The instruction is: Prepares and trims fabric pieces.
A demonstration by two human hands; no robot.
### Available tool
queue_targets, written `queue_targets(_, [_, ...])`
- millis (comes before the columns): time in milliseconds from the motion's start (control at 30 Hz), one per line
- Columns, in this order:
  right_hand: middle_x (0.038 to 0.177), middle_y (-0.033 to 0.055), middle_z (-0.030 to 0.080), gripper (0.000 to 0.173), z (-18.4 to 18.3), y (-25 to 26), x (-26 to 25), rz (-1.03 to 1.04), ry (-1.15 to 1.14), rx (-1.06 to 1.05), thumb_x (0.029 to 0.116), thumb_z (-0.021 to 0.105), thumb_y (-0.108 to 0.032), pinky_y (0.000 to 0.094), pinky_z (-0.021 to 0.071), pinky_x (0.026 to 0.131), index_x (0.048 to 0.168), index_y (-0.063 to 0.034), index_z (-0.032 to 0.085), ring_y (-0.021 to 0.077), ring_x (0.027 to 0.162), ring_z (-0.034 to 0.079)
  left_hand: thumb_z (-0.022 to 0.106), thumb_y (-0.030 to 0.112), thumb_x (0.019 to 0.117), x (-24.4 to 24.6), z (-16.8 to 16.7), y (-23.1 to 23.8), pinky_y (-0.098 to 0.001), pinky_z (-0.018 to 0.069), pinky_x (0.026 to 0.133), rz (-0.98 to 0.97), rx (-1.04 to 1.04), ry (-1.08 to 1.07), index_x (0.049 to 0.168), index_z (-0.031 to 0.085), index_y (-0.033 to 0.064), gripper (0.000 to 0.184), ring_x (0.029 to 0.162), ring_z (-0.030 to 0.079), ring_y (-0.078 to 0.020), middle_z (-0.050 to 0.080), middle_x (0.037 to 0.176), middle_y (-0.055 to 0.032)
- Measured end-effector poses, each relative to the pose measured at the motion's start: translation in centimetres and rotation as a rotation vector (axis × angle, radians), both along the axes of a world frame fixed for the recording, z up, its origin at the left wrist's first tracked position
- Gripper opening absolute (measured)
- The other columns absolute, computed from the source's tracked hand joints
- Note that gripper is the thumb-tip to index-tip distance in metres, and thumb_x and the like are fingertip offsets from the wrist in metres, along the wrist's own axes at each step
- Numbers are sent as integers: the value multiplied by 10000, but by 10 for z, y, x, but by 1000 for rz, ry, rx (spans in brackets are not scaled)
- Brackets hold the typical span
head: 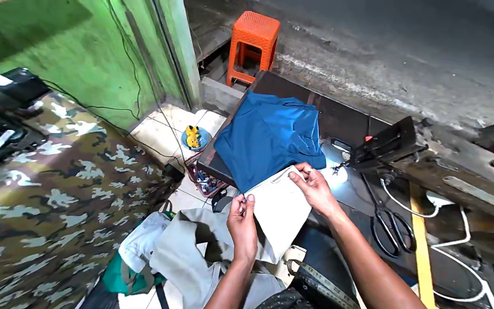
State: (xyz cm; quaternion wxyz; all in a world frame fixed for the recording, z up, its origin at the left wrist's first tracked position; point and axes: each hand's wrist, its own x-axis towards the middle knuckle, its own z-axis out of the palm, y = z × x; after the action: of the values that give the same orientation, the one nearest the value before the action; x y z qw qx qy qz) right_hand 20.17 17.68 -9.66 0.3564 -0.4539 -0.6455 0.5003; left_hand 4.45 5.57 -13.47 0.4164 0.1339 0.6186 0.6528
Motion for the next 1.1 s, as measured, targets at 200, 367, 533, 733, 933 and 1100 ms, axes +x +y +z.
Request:
queue_targets(200, [743, -37, 652, 183, 0, 9, -4, -36, -79, 20, 978, 685, -217, 212, 535, 631, 1074, -61, 676, 32, 649, 618, 601, 134, 1036, 2, -1, 2, -290, 562, 606, 6, 5, -58, 1089, 663, 33, 130, 724, 658, -133, 666, 815, -54])
queue_targets(367, [727, -32, 647, 199, -3, 11, -4, -42, -96, 37, 976, 686, -239, 227, 534, 605, 1073, -64, 682, 44, 619, 609, 586, 123, 1042, 2, 2, 2, -262, 547, 573, 10, 30, -89, 1086, 649, 17, 131, 695, 661, -123, 677, 817, -68])
queue_targets(533, [857, -30, 692, 193, 4, 9, 2, 70, -15, 211, 974, 694, -218, 188, 549, 632, 1052, -42, 684, 10, 697, 634, 591, 118, 1031, 1, -4, 1, -223, 480, 567, 14, 62, -70, 1063, 660, 29, 117, 655, 598, -84, 643, 776, -28])
queue_targets(733, [1376, 134, 600, 240, 11, 15, -5, -12, -103, 276, 929, 745, -288, 216, 600, 767, 1000, -60, 759, 88, 957, 688, 598, 114, 1026, 1, -2, 4, -215, 461, 558, 15, 74, -68, 1044, 658, 32, 103, 631, 577, -74, 639, 773, -25])
queue_targets(933, [1066, 78, 708, 71, 17, 14, -19, -117, 113, -34, 939, 699, -86, 229, 566, 829, 958, -19, 709, 88, 934, 668, 606, 92, 1017, 0, -3, 4, -199, 450, 547, 10, 89, -57, 1036, 657, 32, 81, 613, 557, -58, 630, 761, -12])
queue_targets(1100, [831, 31, 667, 23, 9, 11, -22, -189, 196, -93, 951, 668, -31, 217, 551, 700, 940, -15, 680, 76, 736, 630, 601, 92, 1019, -1, -2, 4, -199, 459, 552, -12, 108, -68, 1027, 656, 32, 82, 630, 567, -62, 638, 798, -20])
